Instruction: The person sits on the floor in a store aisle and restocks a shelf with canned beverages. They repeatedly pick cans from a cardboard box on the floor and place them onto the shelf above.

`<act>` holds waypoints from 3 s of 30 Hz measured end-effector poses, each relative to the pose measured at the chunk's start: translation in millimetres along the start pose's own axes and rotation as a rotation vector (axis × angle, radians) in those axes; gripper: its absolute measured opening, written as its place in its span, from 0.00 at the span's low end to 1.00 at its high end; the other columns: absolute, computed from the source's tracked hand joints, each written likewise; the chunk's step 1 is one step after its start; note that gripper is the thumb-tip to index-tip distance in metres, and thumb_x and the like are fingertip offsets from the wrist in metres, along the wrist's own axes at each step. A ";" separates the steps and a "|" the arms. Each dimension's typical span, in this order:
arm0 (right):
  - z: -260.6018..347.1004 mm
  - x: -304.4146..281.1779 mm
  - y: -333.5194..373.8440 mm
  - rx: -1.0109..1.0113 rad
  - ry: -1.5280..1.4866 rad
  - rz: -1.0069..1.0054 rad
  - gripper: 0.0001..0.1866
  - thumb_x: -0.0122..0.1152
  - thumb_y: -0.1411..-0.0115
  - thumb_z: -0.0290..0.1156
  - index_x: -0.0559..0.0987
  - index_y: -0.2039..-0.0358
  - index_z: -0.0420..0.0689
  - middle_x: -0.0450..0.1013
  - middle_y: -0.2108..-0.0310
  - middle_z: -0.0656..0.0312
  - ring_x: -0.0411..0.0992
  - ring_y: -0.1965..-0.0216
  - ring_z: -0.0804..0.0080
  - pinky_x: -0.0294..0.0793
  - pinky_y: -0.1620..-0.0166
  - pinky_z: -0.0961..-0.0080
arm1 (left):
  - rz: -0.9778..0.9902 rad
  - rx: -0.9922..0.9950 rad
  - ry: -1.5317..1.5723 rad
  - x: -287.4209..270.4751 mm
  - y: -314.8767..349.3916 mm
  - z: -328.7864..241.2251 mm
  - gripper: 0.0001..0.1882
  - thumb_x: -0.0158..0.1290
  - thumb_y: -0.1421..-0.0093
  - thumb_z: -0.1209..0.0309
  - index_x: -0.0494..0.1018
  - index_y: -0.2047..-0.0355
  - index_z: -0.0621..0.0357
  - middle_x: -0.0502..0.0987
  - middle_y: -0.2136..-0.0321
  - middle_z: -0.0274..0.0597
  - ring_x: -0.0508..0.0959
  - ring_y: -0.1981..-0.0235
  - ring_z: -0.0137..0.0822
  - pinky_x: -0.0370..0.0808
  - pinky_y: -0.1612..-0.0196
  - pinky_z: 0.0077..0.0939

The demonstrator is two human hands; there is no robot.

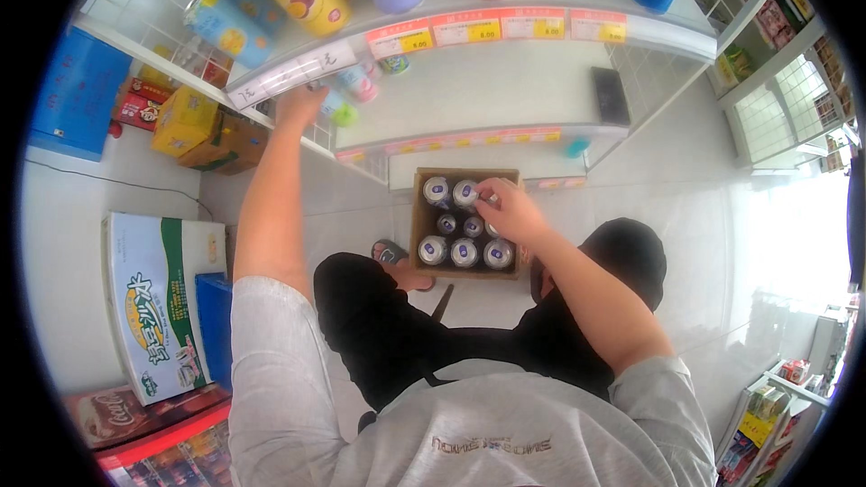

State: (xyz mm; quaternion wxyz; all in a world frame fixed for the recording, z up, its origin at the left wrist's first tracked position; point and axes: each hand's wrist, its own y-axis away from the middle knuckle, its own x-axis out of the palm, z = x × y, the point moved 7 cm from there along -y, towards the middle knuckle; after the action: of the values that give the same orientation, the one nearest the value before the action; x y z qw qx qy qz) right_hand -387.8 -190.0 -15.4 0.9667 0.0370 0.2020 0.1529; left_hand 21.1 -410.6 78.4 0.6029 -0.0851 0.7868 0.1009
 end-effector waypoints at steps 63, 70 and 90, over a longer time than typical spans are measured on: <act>-32.5 -0.5 7.2 -0.040 0.746 -0.026 0.24 0.71 0.51 0.41 0.78 0.53 0.48 0.71 0.52 0.56 0.67 0.45 0.54 0.71 0.46 0.54 | 0.404 0.335 0.193 147.5 316.7 -14.0 0.26 0.57 0.39 0.65 0.68 0.43 0.61 0.74 0.46 0.55 0.76 0.47 0.55 0.73 0.43 0.43; -20.7 1.0 3.8 -0.069 0.930 -0.048 0.29 0.73 0.53 0.42 0.75 0.51 0.47 0.70 0.52 0.56 0.67 0.46 0.55 0.71 0.46 0.55 | 0.210 0.384 0.297 160.6 352.3 -56.5 0.35 0.62 0.42 0.61 0.63 0.38 0.60 0.63 0.38 0.65 0.68 0.39 0.62 0.66 0.37 0.46; -47.9 -10.7 -32.5 0.276 0.992 -0.223 0.40 0.74 0.54 0.48 0.68 0.46 0.45 0.77 0.52 0.52 0.68 0.41 0.50 0.44 0.30 0.37 | 0.332 0.217 0.684 241.5 308.5 -57.9 0.23 0.56 0.36 0.59 0.71 0.43 0.51 0.72 0.49 0.61 0.75 0.49 0.59 0.73 0.45 0.44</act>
State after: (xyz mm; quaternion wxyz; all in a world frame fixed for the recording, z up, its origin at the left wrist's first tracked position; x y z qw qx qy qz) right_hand -407.2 -223.7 -59.6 0.7513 0.0653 0.6564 0.0200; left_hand -174.2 -130.9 -122.8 0.2868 0.0789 0.9514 0.0792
